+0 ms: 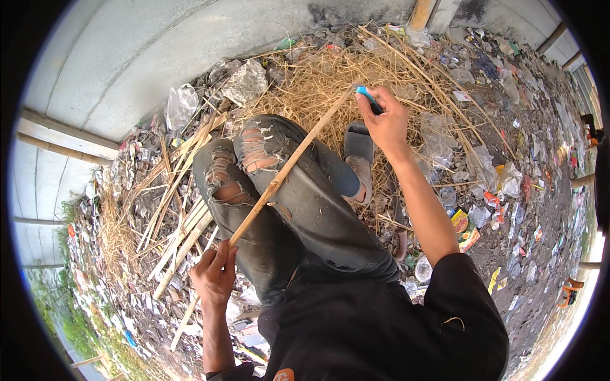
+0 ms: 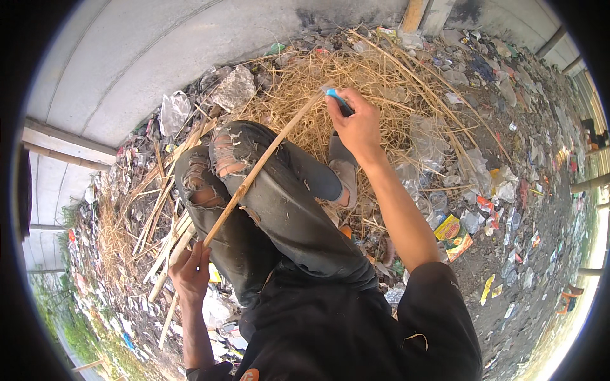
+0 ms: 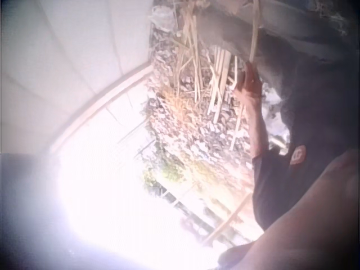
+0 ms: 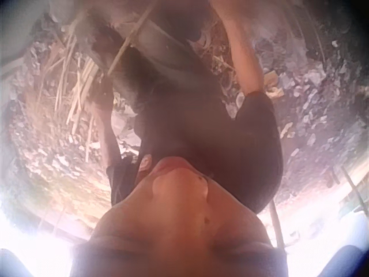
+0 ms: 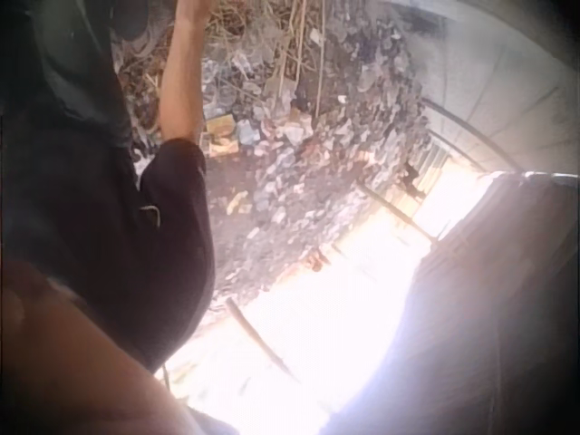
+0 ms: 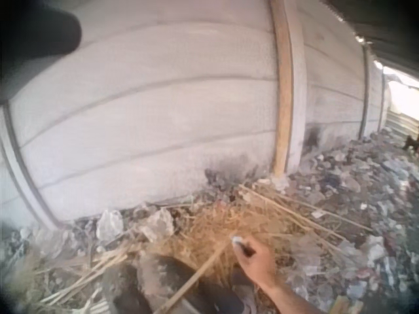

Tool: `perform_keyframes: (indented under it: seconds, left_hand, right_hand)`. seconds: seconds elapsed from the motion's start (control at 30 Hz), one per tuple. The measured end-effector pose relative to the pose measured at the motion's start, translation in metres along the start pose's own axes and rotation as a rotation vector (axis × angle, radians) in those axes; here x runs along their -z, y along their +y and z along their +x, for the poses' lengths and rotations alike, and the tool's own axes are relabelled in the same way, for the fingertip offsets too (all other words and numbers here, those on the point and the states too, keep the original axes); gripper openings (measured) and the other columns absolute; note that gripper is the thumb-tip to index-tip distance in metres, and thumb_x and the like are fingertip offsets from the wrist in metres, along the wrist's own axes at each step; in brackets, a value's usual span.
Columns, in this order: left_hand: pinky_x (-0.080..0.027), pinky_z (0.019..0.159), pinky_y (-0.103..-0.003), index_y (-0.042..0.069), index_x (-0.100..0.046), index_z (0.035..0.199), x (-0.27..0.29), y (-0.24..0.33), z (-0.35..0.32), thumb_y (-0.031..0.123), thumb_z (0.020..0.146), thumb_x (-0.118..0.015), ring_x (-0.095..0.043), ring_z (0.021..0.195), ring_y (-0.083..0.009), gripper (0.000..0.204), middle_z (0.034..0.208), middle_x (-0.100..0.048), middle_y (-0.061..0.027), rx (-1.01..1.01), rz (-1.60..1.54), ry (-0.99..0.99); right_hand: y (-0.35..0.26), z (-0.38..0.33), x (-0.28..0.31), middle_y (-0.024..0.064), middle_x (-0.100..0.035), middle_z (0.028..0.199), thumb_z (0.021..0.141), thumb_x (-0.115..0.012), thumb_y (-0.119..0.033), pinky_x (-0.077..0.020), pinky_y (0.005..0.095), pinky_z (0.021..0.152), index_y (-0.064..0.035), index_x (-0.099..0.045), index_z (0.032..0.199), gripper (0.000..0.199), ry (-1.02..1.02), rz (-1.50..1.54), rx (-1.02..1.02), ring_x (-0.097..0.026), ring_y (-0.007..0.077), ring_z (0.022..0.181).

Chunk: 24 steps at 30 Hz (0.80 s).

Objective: The person sits on the ground and uses a small knife to shave thin strips from a long bamboo stick, holding it between their legs. They repeatedly scrape the stick to create fine shavings, which fall onto the ground covered in debris and straw.

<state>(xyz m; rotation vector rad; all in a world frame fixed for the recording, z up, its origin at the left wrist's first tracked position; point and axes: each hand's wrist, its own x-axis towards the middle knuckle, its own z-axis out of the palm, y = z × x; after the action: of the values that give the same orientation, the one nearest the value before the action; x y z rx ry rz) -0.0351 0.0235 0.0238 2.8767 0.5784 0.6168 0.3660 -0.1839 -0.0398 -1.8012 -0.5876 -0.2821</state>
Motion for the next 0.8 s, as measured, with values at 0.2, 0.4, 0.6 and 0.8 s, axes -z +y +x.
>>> perform_keyframes:
  seconds: [0.2, 0.4, 0.6, 0.8]
  left_hand:
    - [-0.044, 0.046, -0.038, 0.011, -0.081, 0.108, -0.012, 0.006, 0.0, 0.017, 0.085, -0.087, -0.056, 0.046, -0.0218, 0.025, 0.065, -0.057, -0.0055, 0.036, -0.023, 0.022]
    - [-0.044, 0.046, -0.038, 0.014, -0.081, 0.108, -0.013, 0.006, -0.006, 0.018, 0.086, -0.087, -0.055, 0.045, -0.0221, 0.024, 0.064, -0.055, -0.0046, 0.047, -0.013, 0.023]
    - [-0.044, 0.046, -0.038, 0.015, -0.081, 0.108, -0.012, 0.014, 0.002, 0.02, 0.087, -0.085, -0.056, 0.046, -0.0225, 0.022, 0.065, -0.057, -0.0042, 0.11, -0.035, -0.01]
    - [-0.044, 0.045, -0.038, 0.014, -0.081, 0.108, -0.01, 0.014, -0.002, 0.021, 0.087, -0.085, -0.057, 0.046, -0.0221, 0.022, 0.065, -0.057, -0.0039, 0.125, -0.062, -0.013]
  right_hand:
    - [-0.061, -0.069, -0.036, 0.0142, -0.078, 0.089, 0.089, -0.082, -0.011, -0.0574, 0.0299, 0.063, -0.0034, -0.072, 0.102, 0.018, -0.178, 0.096, 0.33, -0.078, 0.0237, 0.073]
    - [-0.013, 0.006, -0.009, 0.0083, -0.071, 0.072, 0.097, -0.076, -0.01, -0.0463, 0.0262, 0.053, -0.0009, -0.07, 0.102, 0.012, -0.014, 0.014, 0.019, -0.059, 0.0073, 0.059]
    - [-0.067, -0.076, -0.04, 0.0151, -0.078, 0.088, 0.089, -0.082, -0.008, -0.0541, 0.0294, 0.062, -0.0003, -0.071, 0.102, 0.019, -0.205, 0.115, 0.355, -0.076, 0.0256, 0.071]
    - [-0.031, -0.021, -0.025, 0.01, -0.078, 0.084, 0.094, -0.079, -0.008, -0.0521, 0.0228, 0.063, 0.0007, -0.071, 0.105, 0.016, -0.167, 0.157, 0.018, -0.07, 0.0052, 0.073]
